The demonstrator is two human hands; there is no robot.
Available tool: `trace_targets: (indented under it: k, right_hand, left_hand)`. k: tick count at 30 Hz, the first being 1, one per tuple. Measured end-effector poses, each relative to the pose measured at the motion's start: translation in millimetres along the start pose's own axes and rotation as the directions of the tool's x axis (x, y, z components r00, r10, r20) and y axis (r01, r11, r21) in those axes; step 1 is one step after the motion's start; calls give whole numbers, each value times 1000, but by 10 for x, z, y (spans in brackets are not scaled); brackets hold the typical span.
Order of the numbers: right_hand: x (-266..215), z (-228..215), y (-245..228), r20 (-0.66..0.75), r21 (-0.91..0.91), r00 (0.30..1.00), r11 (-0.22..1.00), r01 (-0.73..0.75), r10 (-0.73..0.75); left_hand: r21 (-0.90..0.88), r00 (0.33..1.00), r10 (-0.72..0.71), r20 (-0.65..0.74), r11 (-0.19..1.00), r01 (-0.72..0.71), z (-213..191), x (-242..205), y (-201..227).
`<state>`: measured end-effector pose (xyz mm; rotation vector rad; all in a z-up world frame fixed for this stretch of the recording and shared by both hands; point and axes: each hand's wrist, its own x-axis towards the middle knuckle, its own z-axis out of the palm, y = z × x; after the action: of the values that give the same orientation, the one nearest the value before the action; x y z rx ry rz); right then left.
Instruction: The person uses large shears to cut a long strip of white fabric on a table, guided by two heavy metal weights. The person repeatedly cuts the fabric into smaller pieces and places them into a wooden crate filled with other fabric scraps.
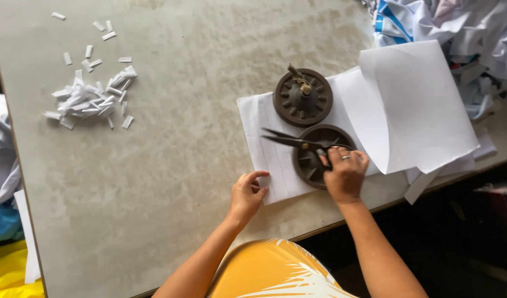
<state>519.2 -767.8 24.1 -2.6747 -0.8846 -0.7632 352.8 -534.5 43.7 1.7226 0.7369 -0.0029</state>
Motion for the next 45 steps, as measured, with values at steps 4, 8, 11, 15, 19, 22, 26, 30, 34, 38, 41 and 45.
trace_targets:
  k: [4, 8, 11, 15, 19, 22, 26, 30, 34, 38, 41, 45]
  right_hand:
    - [-19, -122, 266, -59, -78, 997, 995, -56, 51]
    - [-272, -693, 242, 143, 248, 974, 947, -205, 173]
    - [-429, -1454, -287, 900, 271, 346, 283, -920, 264]
    - [-1406, -1533, -244, 904, 428, 405, 273, -862, -136]
    - [-1873, -1481, -348, 934, 306, 242, 236, -922, -265]
    - [-1789, -1398, -542, 909, 354, 283, 206, -912, -306]
    - [-1437, -1315, -824, 913, 338, 288, 138, -931, -291]
    - [-1339, -1288, -960, 912, 353, 310, 131, -926, -269]
    - [-1378, -1250, -1025, 923, 378, 346, 222, -899, -171]
    - [-1428, -1216, -1073, 913, 408, 393, 312, -858, -112]
    - [-1409, -1248, -1134, 940, 340, 329, 215, -916, -85]
    - [-1430, -1227, -1137, 935, 354, 347, 236, -905, -73]
  left_hand:
    - [-51, 1000, -17, 17, 999, 18, -20, -72, 71]
    - [-92, 997, -59, 57, 994, 64, -32, -120, 47]
    - [-132, 974, -179, 136, 971, 197, -78, -202, 217]
    - [-156, 965, -194, 174, 963, 222, -109, -179, 221]
    - [-112, 954, -213, 209, 964, 240, -175, -176, 352]
    - [-100, 941, -241, 238, 958, 270, -195, -220, 451]
    - [-68, 937, -242, 252, 961, 267, -227, -216, 497]
    - [-59, 937, -237, 257, 964, 260, -228, -232, 505]
    - [-68, 946, -232, 225, 965, 253, -227, -279, 506]
    - [-80, 950, -237, 205, 963, 258, -224, -293, 489]
    - [-112, 951, -235, 202, 959, 261, -213, -295, 458]
    - [-161, 945, -249, 212, 945, 285, -218, -303, 476]
